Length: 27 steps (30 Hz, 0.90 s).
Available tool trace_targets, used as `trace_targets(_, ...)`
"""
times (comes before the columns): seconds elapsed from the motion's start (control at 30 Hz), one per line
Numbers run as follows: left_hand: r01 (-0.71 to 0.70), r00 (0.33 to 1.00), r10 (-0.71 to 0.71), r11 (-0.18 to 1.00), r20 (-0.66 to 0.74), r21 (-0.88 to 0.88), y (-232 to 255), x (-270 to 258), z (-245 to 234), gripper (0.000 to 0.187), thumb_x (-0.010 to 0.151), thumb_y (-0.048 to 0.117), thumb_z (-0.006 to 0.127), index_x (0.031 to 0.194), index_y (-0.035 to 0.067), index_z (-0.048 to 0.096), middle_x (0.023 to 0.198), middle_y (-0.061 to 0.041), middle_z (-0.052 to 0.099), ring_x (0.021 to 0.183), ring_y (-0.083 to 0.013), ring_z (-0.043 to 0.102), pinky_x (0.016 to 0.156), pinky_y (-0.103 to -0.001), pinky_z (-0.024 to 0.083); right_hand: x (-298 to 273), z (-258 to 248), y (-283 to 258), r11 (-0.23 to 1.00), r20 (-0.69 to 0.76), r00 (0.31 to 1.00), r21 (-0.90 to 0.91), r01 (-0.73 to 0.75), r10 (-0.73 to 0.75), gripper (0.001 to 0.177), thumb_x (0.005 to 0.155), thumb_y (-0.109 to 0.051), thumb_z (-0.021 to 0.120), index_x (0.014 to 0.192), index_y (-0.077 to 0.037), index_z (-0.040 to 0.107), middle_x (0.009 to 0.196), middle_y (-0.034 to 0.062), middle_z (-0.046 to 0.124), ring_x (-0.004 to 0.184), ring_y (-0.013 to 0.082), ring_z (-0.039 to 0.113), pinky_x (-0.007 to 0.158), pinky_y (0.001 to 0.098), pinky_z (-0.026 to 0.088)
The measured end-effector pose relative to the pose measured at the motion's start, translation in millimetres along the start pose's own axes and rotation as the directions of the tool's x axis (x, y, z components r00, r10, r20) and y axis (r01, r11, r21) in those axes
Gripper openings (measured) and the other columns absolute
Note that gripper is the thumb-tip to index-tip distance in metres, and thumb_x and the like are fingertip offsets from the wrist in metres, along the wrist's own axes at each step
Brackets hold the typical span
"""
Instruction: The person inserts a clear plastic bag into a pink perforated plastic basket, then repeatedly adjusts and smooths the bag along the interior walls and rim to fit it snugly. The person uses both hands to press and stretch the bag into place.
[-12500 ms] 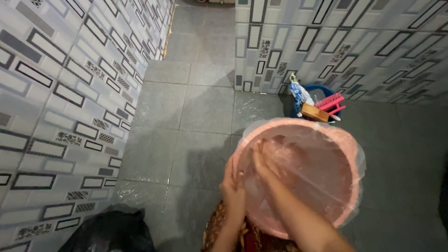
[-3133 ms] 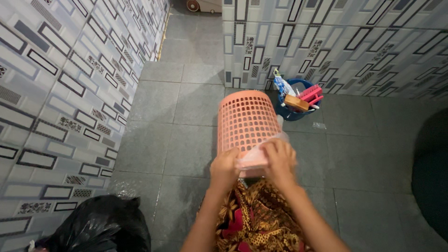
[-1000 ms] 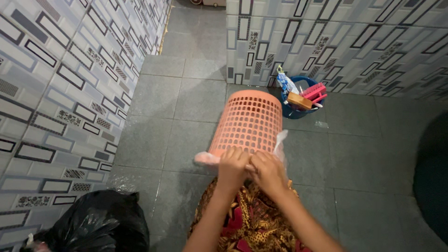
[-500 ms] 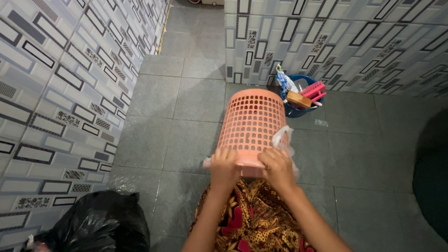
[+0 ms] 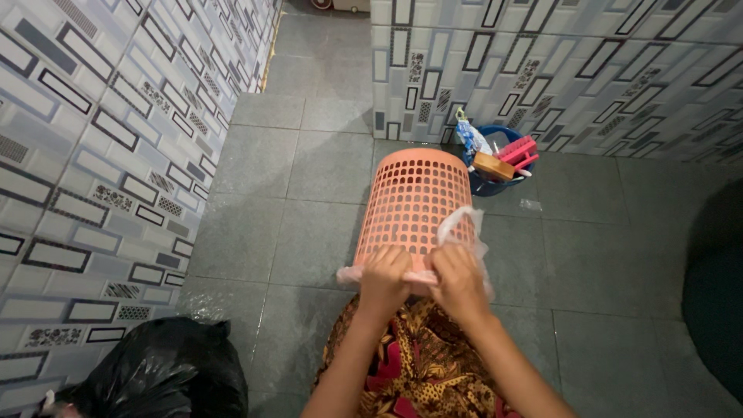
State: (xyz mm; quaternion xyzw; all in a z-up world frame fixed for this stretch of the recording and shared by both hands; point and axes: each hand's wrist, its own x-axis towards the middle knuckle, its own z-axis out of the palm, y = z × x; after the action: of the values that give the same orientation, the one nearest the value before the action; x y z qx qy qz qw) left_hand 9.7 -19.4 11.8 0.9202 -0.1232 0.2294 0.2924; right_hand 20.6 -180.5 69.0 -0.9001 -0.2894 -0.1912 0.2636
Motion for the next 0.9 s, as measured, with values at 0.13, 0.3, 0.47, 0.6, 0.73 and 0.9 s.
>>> trace_targets(0.13, -0.029, 0.998, 0.027, 0.999, -0.059, -0.041, 6, 0, -11, 0.029, 0.092, 0.021, 0.073, 0.073, 0.006, 0.057, 0.075, -0.009, 0.061, 0.072, -0.0224, 0.058, 0.062, -0.038, 0.048, -12, 13, 7, 0.999, 0.087, 0.996, 0.041, -0.004, 0.001, 0.022, 0.073, 0.000, 0.078, 0.083, -0.011, 0.061, 0.078, 0.0031, 0.064, 0.078, 0.0180, 0.065, 0.073, 0.0368, 0.055)
trace_targets(0.3, -0.056, 0.997, 0.056, 0.998, -0.047, 0.009, 21, 3, -15, 0.009, 0.084, 0.006, 0.068, 0.090, 0.006, 0.063, 0.083, -0.008, 0.064, 0.079, -0.0213, 0.060, 0.068, -0.036, 0.049, -10, 33, 13, 0.997, 0.125, 0.992, 0.071, 0.007, -0.016, 0.018, 0.085, -0.002, 0.078, 0.085, -0.012, 0.063, 0.082, 0.0015, 0.066, 0.077, 0.0148, 0.065, 0.072, 0.0328, 0.056)
trace_targets(0.47, 0.070, 0.998, -0.070, 0.997, 0.001, -0.029, 8, 3, -7, 0.020, 0.091, 0.015, 0.075, 0.079, 0.007, 0.061, 0.075, -0.008, 0.062, 0.070, -0.0203, 0.057, 0.060, -0.035, 0.049, -6, 17, 16, 0.976, 0.291, 0.956, 0.215, -0.025, -0.039, 0.019, 0.084, -0.015, 0.075, 0.099, -0.010, 0.064, 0.099, 0.0076, 0.064, 0.098, 0.0192, 0.060, 0.091, 0.0391, 0.053)
trace_targets(0.6, 0.058, 0.998, -0.059, 0.998, -0.025, -0.020, -2, -3, -8, 0.020, 0.072, -0.010, 0.060, 0.070, 0.010, 0.058, 0.076, -0.006, 0.063, 0.076, -0.0199, 0.060, 0.065, -0.035, 0.052, 2, -20, 37, 0.872, -0.002, 0.989, 0.473, -0.127, 0.145, 0.031, 0.092, -0.036, 0.056, 0.114, -0.015, 0.065, 0.119, 0.0108, 0.062, 0.114, 0.0228, 0.059, 0.104, 0.0462, 0.049)
trace_targets(0.73, 0.032, 0.999, -0.031, 0.997, 0.024, -0.066, 6, -2, -13, 0.020, 0.079, -0.007, 0.069, 0.071, 0.007, 0.057, 0.075, -0.008, 0.062, 0.074, -0.0217, 0.059, 0.061, -0.036, 0.051, 22, -29, 42, 0.873, 0.017, 0.948, 0.386, -0.298, 0.317, 0.052, 0.105, -0.040, 0.043, 0.145, -0.008, 0.053, 0.159, 0.0199, 0.038, 0.144, 0.0401, 0.036, 0.115, 0.0580, 0.028)
trace_targets(0.9, 0.057, 0.995, -0.059, 0.998, -0.077, -0.033, 11, 7, -23, 0.020, 0.071, -0.011, 0.062, 0.076, 0.009, 0.062, 0.080, -0.007, 0.067, 0.079, -0.0205, 0.062, 0.067, -0.035, 0.053, 32, -24, 16, 0.869, 0.334, 0.883, 0.257, -0.422, 0.330, 0.052, 0.100, -0.042, 0.049, 0.144, -0.015, 0.055, 0.158, 0.0102, 0.043, 0.144, 0.0324, 0.040, 0.120, 0.0510, 0.030)
